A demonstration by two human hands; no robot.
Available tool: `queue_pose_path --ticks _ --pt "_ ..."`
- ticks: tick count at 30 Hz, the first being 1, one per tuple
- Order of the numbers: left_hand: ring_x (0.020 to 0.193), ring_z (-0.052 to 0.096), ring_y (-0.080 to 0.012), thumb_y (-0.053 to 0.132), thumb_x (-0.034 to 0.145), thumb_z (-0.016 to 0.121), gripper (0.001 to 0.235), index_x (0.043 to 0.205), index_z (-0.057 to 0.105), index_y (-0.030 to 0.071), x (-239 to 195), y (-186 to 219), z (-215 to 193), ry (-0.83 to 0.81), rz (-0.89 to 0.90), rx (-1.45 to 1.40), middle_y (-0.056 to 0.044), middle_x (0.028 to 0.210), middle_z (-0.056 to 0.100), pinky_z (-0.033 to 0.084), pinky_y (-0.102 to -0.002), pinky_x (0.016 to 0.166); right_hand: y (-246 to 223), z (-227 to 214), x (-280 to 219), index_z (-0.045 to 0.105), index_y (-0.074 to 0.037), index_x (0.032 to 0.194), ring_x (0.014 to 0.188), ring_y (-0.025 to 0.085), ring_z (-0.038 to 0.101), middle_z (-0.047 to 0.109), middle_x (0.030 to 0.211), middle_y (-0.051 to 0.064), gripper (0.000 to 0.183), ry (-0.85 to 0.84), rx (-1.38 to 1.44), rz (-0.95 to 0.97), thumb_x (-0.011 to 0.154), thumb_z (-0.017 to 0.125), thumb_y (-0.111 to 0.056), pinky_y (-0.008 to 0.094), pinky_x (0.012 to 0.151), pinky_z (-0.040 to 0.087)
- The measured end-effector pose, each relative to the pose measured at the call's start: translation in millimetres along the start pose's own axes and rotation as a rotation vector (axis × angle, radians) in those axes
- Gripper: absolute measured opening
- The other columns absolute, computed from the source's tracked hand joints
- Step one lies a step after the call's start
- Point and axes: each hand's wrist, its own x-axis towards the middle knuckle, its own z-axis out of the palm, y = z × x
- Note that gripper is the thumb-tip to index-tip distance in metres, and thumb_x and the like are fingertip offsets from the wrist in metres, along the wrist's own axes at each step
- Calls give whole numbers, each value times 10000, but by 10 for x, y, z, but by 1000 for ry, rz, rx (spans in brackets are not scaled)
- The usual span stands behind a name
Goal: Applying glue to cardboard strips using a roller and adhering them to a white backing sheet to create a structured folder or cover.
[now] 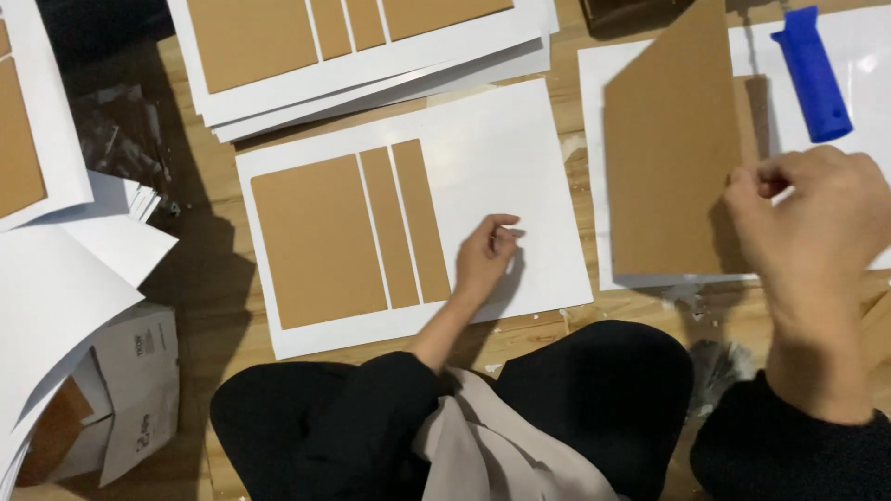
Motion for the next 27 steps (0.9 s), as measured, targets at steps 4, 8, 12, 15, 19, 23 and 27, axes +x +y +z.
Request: queue_pose_path --ticks 4,8,12,15,19,23,27 --pt "860 528 -153 91 764 576 269 1030 609 125 -2 -153 -679 203 153 430 6 902 616 385 -297 834 -236 284 15 648 138 956 535 157 417 533 657 135 118 -246 739 275 928 656 24 239 469 325" --pt "1070 411 -231 155 817 516 264 1070 582 116 -30 -299 -1031 252 317 615 -53 1129 489 227 -404 952 -445 1077 -76 641 -34 904 563 98 410 578 719 42 90 -727 1189 671 878 586 -100 204 559 335" --pt "1288 221 -320 399 912 310 445 1234 477 142 15 -536 -1114 288 256 681 -108 1346 359 24 -620 1003 -659 1448 -152 632 -30 879 647 106 472 590 749 46 85 -850 1277 659 878 560 -75 214 634 362" --pt "1321 153 -345 489 867 363 531 1284 448 172 63 -621 -1117 243 244 713 -122 1400 298 -39 -638 1004 -779 1511 -148 623 -3 869 552 109 462 576 694 67 97 -883 1270 669 895 546 -55 216 528 390" --pt "1337 118 -340 488 854 473 538 1337 352 284 90 -605 -1143 113 233 756 -81 1438 216 -55 -677 982 -886 1586 -329 596 75 899 463 170 472 453 585 95 147 -791 1262 602 874 592 -70 272 411 415" --pt "1349 95 -321 449 899 399 458 1333 360 310 106 -679 -1130 85 218 782 -65 1452 202 -82 -654 996 -886 1640 -392 609 45 892 509 150 440 427 599 77 115 -773 1238 620 872 588 -66 250 438 391" --pt "1355 77 -327 519 862 446 497 1318 385 330 111 -691 -1109 92 235 803 -68 1462 174 -89 -650 990 -886 1640 -382 624 25 889 553 130 434 460 611 73 106 -758 1204 610 873 604 -78 241 466 381"
